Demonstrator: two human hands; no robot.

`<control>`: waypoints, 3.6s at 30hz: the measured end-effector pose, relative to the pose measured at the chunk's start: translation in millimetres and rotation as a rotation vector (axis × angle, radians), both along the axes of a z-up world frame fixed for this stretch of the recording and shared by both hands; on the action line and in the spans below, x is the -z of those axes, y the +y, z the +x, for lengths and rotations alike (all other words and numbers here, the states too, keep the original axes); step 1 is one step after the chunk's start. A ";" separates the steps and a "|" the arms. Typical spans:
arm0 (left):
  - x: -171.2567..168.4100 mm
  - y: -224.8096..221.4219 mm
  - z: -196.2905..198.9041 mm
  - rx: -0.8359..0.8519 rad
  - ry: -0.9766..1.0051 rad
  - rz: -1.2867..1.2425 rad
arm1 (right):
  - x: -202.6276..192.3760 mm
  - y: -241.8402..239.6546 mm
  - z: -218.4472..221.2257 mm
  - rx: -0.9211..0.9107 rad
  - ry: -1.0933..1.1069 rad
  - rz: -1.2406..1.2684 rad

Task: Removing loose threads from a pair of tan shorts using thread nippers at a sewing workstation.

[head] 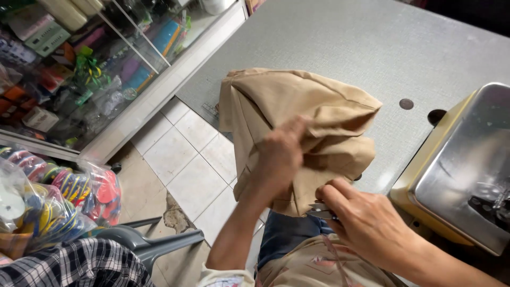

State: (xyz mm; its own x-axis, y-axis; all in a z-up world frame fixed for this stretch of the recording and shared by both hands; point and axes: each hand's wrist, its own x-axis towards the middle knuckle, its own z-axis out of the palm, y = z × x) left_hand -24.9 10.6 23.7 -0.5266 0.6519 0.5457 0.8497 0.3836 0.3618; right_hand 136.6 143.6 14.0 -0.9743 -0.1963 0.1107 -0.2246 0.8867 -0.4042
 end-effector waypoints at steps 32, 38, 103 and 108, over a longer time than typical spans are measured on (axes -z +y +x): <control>-107.0 -81.9 -84.7 -0.314 -0.187 0.669 | -55.5 -12.9 -50.1 0.301 0.122 -0.578; -114.8 -42.0 -89.8 -0.287 -0.029 0.715 | -79.5 -9.2 -29.9 0.281 0.135 -0.810; 40.7 -37.8 24.1 -0.091 -0.581 0.076 | 46.6 18.0 -19.4 0.441 -0.517 -1.233; 32.9 -26.1 39.2 -0.041 -0.616 0.111 | 67.7 17.3 -15.2 0.355 -0.587 -1.549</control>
